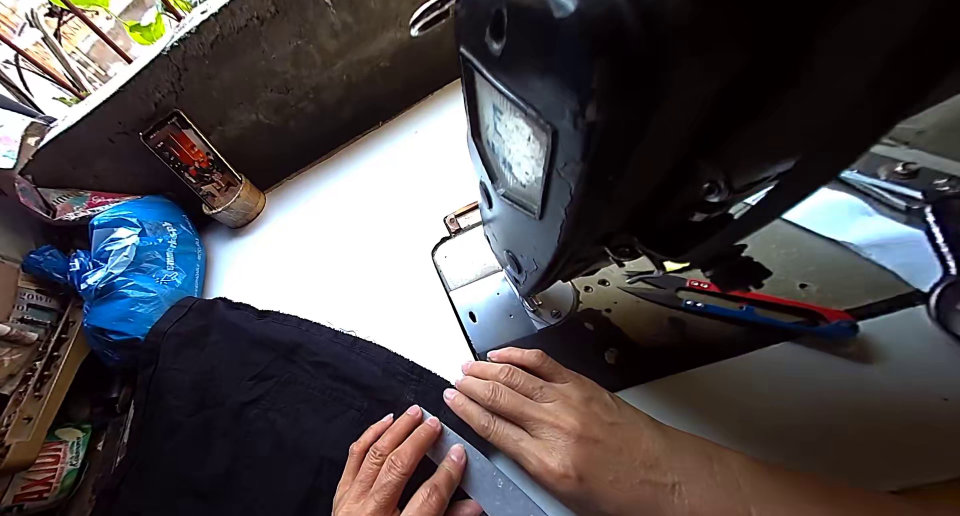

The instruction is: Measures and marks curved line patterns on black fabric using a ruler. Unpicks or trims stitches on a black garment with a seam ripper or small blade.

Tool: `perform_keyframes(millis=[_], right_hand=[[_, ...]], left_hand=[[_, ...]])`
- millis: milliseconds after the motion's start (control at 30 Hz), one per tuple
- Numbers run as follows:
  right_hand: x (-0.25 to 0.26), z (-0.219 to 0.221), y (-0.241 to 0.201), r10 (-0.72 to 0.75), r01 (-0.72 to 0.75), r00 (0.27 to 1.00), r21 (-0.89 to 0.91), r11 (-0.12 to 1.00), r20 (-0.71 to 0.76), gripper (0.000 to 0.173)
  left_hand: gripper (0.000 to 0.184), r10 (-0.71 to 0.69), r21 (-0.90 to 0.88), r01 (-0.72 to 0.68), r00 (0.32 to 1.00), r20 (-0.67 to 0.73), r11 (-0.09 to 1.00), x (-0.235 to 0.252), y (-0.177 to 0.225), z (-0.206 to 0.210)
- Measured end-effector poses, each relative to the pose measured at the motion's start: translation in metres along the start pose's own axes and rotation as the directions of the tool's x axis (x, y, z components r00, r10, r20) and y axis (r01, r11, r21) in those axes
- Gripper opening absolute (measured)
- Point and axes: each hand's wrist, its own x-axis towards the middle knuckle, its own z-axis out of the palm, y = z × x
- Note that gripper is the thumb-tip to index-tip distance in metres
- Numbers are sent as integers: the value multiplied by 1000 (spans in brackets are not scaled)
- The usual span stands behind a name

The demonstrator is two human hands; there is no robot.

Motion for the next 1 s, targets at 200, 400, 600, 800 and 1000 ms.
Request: perform_keyframes(millis=[200, 400, 600, 800, 1000], right_hand=[[1, -1, -1, 7, -7, 1000, 3, 1000, -2, 32], [0, -1, -1, 8, -8, 1000, -7, 1000, 3, 32], [0, 2, -1, 17, -18, 1000, -7, 1000, -13, 32], [0, 0, -2, 18, -18, 1000, -3, 1000, -5, 33], [0, -1, -3, 24, -24, 1000, 10, 1000, 5, 32]], left_hand=[[26, 14, 10, -14, 1000, 1, 1000, 0, 0, 1], [24, 19, 18, -19, 1000, 8, 1000, 0, 0, 0], [22, 17, 13, -17, 1000, 14, 1000, 1, 1, -1], [22, 21, 26, -21, 1000, 4, 999, -1, 2, 0], [19, 31, 75, -31, 1000, 0, 997, 1, 4, 1]])
